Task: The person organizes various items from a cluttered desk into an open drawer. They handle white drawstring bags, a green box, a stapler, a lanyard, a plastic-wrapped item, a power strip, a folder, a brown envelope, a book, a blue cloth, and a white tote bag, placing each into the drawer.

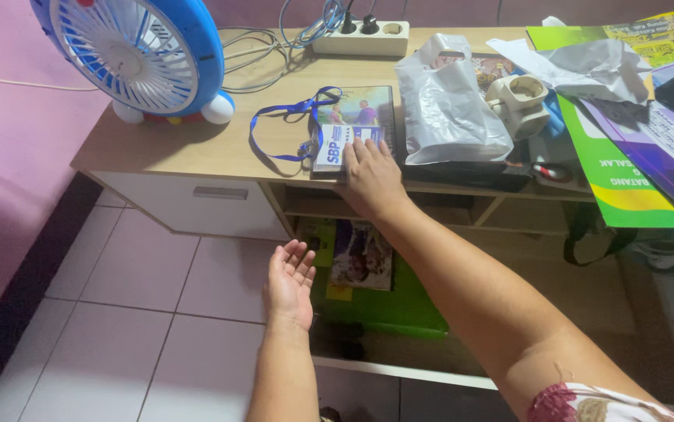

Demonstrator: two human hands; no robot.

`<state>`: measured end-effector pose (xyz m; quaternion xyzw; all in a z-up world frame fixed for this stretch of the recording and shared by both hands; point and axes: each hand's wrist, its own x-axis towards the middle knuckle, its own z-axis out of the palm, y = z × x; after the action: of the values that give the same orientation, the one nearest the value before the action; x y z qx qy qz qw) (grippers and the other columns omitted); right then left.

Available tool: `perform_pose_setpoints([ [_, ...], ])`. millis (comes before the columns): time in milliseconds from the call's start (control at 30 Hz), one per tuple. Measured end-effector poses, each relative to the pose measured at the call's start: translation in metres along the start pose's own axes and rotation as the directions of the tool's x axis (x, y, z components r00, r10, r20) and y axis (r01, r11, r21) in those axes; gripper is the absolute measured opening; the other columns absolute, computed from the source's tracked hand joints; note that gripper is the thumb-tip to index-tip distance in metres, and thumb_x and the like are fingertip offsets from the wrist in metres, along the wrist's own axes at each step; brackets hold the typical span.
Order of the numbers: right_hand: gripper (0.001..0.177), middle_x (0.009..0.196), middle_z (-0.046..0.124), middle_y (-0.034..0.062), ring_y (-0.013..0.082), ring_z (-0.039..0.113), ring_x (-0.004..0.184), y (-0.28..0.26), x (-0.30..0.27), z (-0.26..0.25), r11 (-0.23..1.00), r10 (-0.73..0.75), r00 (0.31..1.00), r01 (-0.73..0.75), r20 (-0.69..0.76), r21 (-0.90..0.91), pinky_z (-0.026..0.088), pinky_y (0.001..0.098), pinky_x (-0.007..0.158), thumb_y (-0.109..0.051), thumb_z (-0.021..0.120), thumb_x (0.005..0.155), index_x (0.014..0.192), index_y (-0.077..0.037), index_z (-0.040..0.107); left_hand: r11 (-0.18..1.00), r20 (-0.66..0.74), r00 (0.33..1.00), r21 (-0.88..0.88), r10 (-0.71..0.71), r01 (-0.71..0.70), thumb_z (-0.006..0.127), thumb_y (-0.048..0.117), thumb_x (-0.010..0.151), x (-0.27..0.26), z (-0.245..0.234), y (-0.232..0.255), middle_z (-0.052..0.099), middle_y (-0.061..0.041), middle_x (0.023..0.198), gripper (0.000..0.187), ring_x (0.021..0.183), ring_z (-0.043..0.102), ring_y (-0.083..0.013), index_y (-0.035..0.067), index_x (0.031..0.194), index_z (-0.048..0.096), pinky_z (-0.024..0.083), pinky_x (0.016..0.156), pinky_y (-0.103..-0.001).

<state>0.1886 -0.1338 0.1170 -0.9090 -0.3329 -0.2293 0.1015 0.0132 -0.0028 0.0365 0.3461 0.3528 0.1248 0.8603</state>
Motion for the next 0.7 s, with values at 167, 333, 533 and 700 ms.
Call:
perform_pose_setpoints([
  [167,0.021,0.110,0.073,0.0096,0.0258,0.070,0.109,-0.006,-0.019,-0.020,0.997,-0.038,0.989,0.047,0.146,-0.057,0.055,0.0384,0.098,-0.011,0.060,0.098,0.116,-0.005,0.070,0.997,0.092,0.996,0.073,-0.018,0.012,0.055,0.042,0.098,-0.015,0.016,0.001,0.069,-0.002,0.120,0.045,0.113,0.063,-0.0192,0.010,0.129,0.062,0.045,0.099,-0.036],
  [333,0.029,0.114,0.073,0.0077,0.0227,0.073,0.104,-0.020,-0.069,-0.067,0.987,-0.149,0.971,0.157,-0.189,0.029,0.059,0.0340,0.076,-0.009,0.064,0.088,0.116,-0.005,0.072,0.993,0.303,0.952,0.094,0.046,-0.077,0.064,0.039,0.093,-0.045,0.043,0.000,0.065,0.001,0.129,0.059,0.116,0.065,-0.0209,0.012,0.144,0.051,0.048,0.103,-0.039],
  [533,0.034,0.119,0.073,0.0109,0.0240,0.071,0.105,-0.029,-0.148,-0.120,0.972,-0.201,0.954,0.223,-0.221,0.078,0.059,0.0352,0.077,-0.015,0.069,0.084,0.115,-0.003,0.075,0.974,0.530,0.838,0.091,0.128,-0.207,0.058,0.019,0.098,-0.081,0.067,-0.026,0.065,-0.007,0.125,0.053,0.109,0.066,-0.0173,0.010,0.149,0.043,0.057,0.091,-0.035],
  [700,0.030,0.119,0.072,0.0113,0.0298,0.069,0.114,-0.010,-0.182,-0.160,0.929,-0.140,0.979,0.182,-0.152,0.321,0.057,0.0400,0.096,-0.026,0.073,0.089,0.112,-0.006,0.074,0.900,0.578,0.802,0.256,0.149,-0.352,0.055,0.008,0.099,-0.087,0.075,-0.036,0.070,-0.008,0.120,0.038,0.108,0.067,-0.0161,0.006,0.137,0.056,0.055,0.094,-0.033],
])
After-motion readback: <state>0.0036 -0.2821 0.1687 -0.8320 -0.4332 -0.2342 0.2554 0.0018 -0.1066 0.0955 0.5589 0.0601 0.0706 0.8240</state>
